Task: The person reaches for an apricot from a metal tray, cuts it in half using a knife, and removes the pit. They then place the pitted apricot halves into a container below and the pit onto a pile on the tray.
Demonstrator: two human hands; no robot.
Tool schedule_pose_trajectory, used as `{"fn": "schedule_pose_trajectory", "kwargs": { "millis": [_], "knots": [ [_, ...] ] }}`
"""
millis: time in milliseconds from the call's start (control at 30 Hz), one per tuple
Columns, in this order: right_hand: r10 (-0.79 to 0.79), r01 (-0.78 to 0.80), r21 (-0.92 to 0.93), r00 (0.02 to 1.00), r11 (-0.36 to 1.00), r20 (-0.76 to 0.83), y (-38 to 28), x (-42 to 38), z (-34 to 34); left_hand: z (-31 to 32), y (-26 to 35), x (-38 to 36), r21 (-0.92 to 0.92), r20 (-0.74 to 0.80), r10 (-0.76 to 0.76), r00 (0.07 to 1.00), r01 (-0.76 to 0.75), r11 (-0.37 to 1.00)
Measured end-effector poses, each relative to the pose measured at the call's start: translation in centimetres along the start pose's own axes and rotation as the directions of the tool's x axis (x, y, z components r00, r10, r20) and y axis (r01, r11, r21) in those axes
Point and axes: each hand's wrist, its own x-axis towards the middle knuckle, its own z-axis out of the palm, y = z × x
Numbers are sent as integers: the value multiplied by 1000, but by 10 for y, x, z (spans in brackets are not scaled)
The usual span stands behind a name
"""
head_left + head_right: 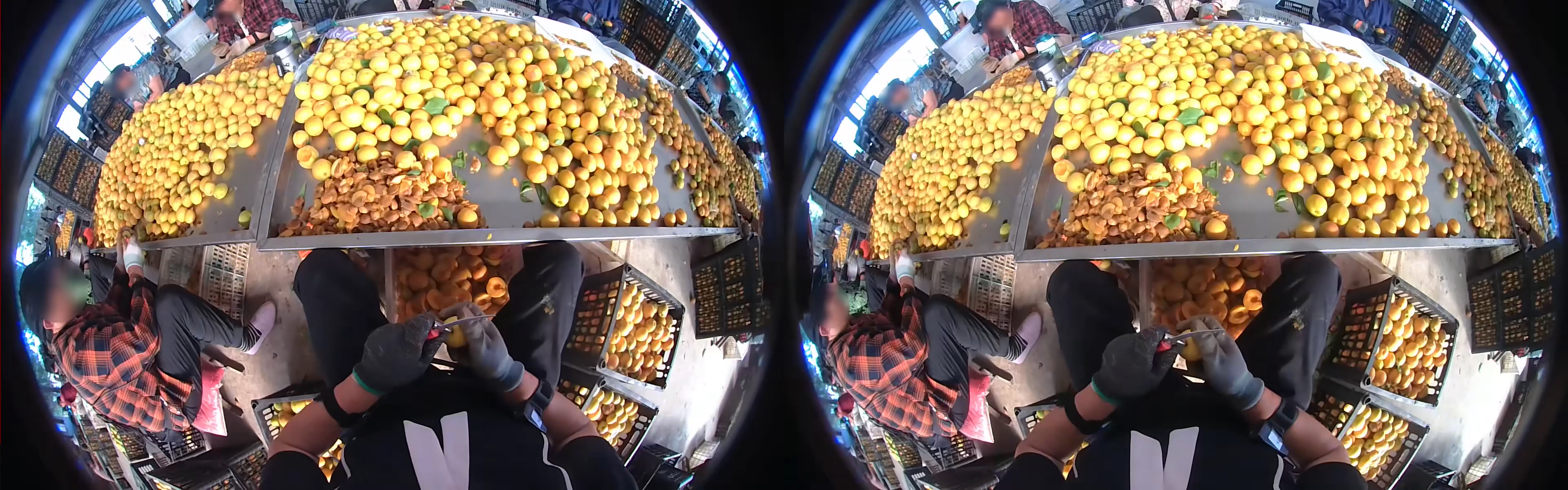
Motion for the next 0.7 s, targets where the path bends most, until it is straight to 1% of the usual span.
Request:
{"fn": "schedule_pose_trajectory", "kwargs": {
  "millis": [33, 67, 133, 167, 200, 233, 267, 300, 333, 367, 433, 500, 567, 633, 667, 700],
  "knots": [
    [74, -74, 2, 997, 997, -21, 0, -2, 1, 1, 0, -1, 42, -43, 33, 999, -31, 999],
    [76, -76, 2, 997, 997, -20, -2, -2, 3, 2, 0, -3, 85, -84, 67, 994, -60, 995],
    [98, -95, 35, 993, 995, -68, -6, -2, 7, 3, 2, -4, 104, -93, 81, 992, -72, 992],
    [100, -98, 36, 993, 995, -65, -2, -2, 7, 4, 3, -5, 122, -100, 97, 990, -85, 989],
    [-36, 27, -105, 996, 994, -81, 3, -1, 6, 4, 3, -7, 123, -99, 95, 991, -83, 989],
    [-171, 148, -245, 982, 958, -77, 5, -1, 6, 4, 2, -8, 98, -50, 82, 995, -77, 992],
    [-168, 145, -243, 983, 959, -77, 6, -1, 8, 5, 2, -10, 73, 0, 70, 998, -70, 995],
    [-51, 42, -79, 992, 996, -116, 3, -1, 11, 4, 3, -11, 73, 1, 68, 998, -68, 995],
    [73, -61, 91, 988, 994, -136, 0, -2, 14, 2, 5, -12, 42, 26, 74, 997, -75, 996],
    [74, -62, 93, 988, 994, -137, -2, -1, 15, 1, 6, -12, 11, 49, 82, 995, -83, 997],
    [63, -42, 138, 986, 990, -154, -3, -3, 17, 1, 6, -14, 18, 51, 86, 995, -87, 996],
    [72, -50, 137, 985, 989, -158, -5, -2, 18, 2, 7, -15, 23, 48, 89, 995, -90, 996],
    [77, -55, 133, 984, 990, -161, -7, -3, 16, 3, 5, -16, 100, 16, 168, 986, -169, 981],
    [162, -143, 134, 976, 981, -146, -8, -3, 13, 8, 1, -19, 139, -2, 186, 983, -183, 973],
    [162, -143, 135, 976, 981, -145, -5, -3, 13, 10, -1, -20, 175, -18, 207, 978, -201, 964],
    [109, -101, 54, 981, 993, -162, 1, -2, 13, 11, -3, -20, 175, -18, 208, 978, -201, 964]
  ]
}}
